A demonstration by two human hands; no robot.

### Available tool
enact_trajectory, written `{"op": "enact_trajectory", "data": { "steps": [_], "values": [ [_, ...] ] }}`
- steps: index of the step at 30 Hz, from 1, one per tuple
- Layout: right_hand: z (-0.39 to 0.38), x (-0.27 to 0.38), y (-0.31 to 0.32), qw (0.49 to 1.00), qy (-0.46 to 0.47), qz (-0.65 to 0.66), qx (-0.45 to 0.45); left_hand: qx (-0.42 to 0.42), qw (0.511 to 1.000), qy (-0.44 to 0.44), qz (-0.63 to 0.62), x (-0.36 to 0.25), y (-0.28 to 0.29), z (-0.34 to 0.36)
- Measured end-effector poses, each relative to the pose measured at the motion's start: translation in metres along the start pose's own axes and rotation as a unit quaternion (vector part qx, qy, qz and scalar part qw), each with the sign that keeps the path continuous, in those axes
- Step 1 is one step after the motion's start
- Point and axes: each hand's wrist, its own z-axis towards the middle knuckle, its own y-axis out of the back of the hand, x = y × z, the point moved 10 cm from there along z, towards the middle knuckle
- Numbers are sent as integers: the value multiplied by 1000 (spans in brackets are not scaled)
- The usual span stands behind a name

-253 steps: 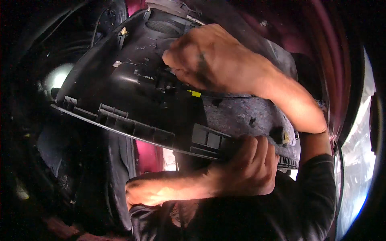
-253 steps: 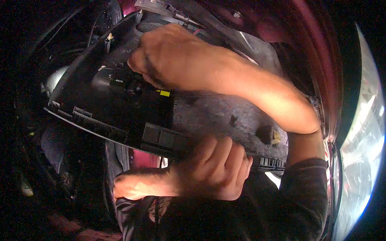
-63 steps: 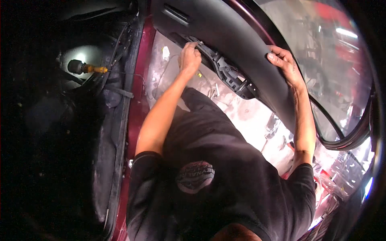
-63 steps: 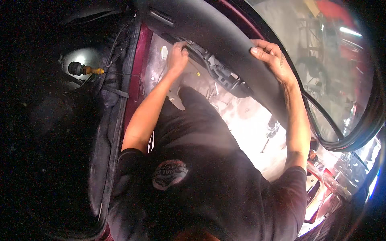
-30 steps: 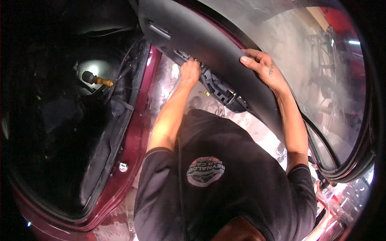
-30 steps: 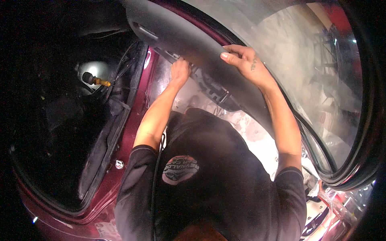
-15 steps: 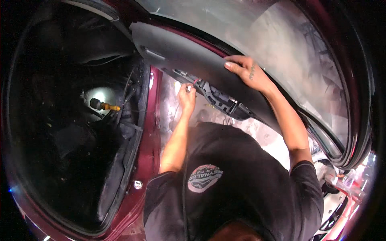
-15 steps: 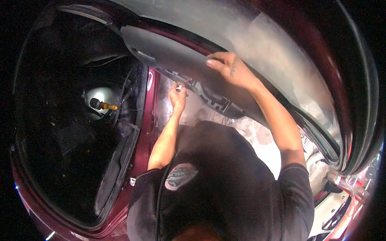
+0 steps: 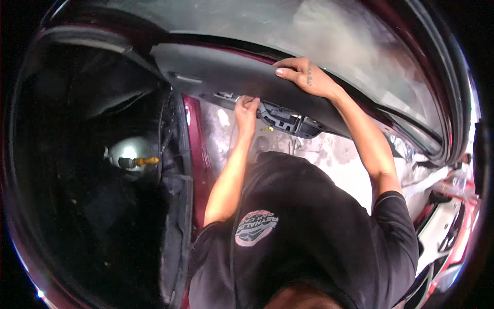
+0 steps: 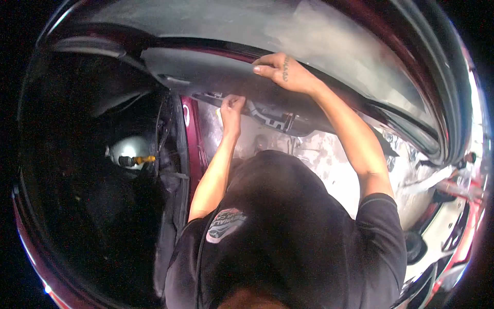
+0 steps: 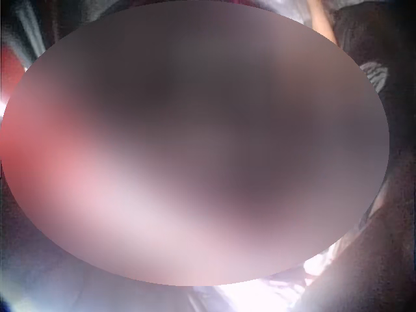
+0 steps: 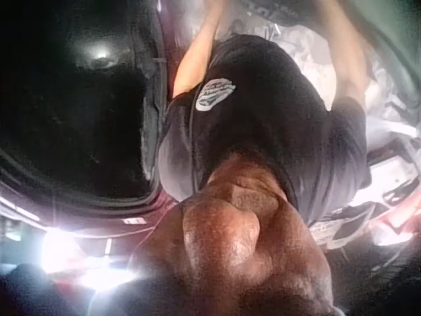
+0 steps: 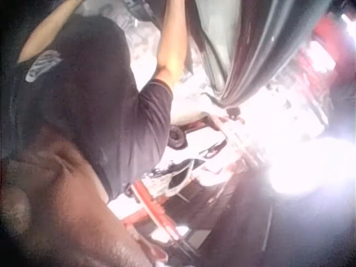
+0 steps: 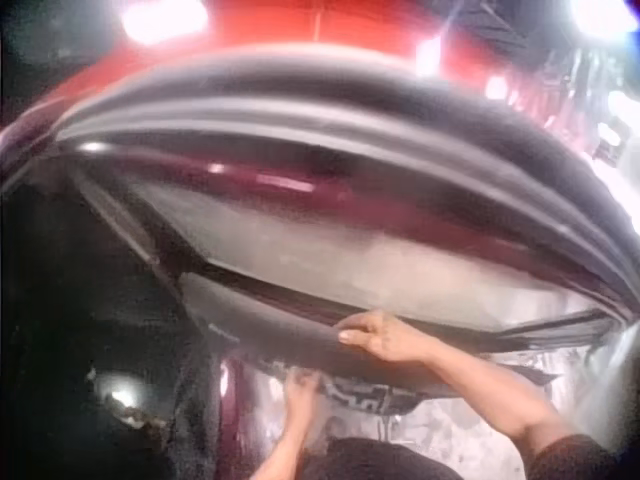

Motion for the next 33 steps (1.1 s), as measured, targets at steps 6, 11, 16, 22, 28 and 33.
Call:
{"op": "enact_trajectory", "data": {
  "steps": [6,11,16,22,28,33],
  "values": [
    [-1,-7,3,996,58,-45,-52,161,905,123,-374,30,-15,20],
    [-3,12,-4,994,72,-44,-69,194,903,208,-322,36,-37,10],
    [-1,9,-3,994,50,-44,-84,191,856,261,-403,34,-58,6],
    [-11,0,-4,990,6,-72,-123,137,848,271,-434,11,-53,0],
    [-7,-2,-3,986,13,-81,-145,74,953,159,-246,27,-31,-7],
    [-6,0,6,986,31,-47,-157,159,930,180,-278,62,-33,17]
  ]
}}
